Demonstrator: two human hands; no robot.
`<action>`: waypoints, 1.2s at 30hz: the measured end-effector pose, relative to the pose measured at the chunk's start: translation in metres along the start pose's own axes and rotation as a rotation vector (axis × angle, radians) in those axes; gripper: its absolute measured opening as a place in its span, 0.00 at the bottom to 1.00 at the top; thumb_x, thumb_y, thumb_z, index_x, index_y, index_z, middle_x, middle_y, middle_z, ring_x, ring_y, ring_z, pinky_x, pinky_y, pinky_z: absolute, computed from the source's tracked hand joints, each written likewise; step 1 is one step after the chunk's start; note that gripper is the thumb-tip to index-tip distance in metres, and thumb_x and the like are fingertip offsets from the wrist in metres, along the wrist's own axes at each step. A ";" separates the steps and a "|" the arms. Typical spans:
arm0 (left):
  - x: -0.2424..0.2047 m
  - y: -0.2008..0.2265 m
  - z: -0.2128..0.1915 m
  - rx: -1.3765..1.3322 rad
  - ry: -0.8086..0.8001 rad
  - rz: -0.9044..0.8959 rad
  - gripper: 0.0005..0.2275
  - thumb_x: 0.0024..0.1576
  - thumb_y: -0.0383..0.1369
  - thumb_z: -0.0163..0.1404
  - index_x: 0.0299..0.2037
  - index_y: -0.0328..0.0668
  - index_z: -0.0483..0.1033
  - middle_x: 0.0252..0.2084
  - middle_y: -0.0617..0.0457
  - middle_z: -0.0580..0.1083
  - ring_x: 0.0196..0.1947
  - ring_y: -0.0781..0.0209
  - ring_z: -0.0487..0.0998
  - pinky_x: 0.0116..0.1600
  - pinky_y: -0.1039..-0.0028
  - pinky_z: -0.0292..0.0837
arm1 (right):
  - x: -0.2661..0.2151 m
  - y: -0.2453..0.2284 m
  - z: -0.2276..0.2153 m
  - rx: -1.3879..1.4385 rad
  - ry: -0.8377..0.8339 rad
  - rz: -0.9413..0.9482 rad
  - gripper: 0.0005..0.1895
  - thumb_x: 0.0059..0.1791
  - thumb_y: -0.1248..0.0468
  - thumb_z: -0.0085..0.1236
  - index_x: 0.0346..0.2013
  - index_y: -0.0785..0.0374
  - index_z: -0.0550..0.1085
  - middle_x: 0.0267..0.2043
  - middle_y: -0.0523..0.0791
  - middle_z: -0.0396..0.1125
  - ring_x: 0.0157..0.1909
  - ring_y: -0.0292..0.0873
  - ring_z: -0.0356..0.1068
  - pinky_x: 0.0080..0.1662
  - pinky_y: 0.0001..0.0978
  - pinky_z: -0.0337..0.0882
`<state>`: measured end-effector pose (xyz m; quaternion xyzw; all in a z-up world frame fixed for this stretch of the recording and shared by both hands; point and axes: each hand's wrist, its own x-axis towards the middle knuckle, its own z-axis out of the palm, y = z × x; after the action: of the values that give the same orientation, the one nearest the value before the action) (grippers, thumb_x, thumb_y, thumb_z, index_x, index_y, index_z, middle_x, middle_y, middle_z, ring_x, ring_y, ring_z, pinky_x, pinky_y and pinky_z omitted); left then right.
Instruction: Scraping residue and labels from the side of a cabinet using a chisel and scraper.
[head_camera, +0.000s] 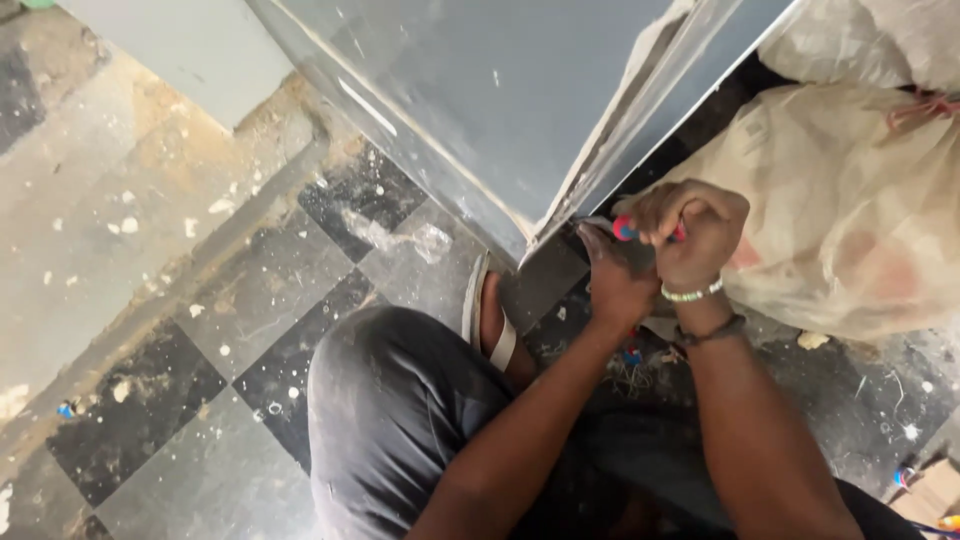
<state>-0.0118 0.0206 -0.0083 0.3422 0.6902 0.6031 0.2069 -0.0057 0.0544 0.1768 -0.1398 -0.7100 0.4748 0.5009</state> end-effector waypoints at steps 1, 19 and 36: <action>0.005 -0.001 0.001 0.000 0.001 0.011 0.51 0.46 0.36 0.58 0.69 0.06 0.33 0.74 0.13 0.38 0.78 0.22 0.38 0.79 0.59 0.39 | 0.001 0.002 0.000 0.001 0.002 -0.011 0.21 0.59 0.76 0.39 0.20 0.66 0.59 0.19 0.49 0.60 0.18 0.42 0.60 0.29 0.33 0.68; -0.016 -0.006 -0.006 -0.103 0.018 -0.132 0.50 0.57 0.40 0.59 0.73 0.08 0.32 0.76 0.11 0.38 0.80 0.24 0.41 0.80 0.60 0.46 | -0.029 0.027 -0.013 0.630 0.067 0.212 0.26 0.59 0.56 0.39 0.19 0.66 0.64 0.18 0.49 0.61 0.18 0.41 0.61 0.30 0.32 0.66; 0.005 -0.003 -0.003 0.008 0.080 0.096 0.47 0.50 0.39 0.58 0.67 0.09 0.38 0.70 0.10 0.43 0.72 0.14 0.45 0.76 0.55 0.42 | -0.009 0.021 -0.006 0.104 0.023 0.121 0.18 0.54 0.69 0.44 0.19 0.66 0.61 0.18 0.48 0.60 0.21 0.43 0.60 0.33 0.38 0.67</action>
<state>-0.0176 0.0221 -0.0103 0.3515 0.6829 0.6229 0.1487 -0.0021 0.0622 0.1547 -0.1616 -0.6688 0.5387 0.4862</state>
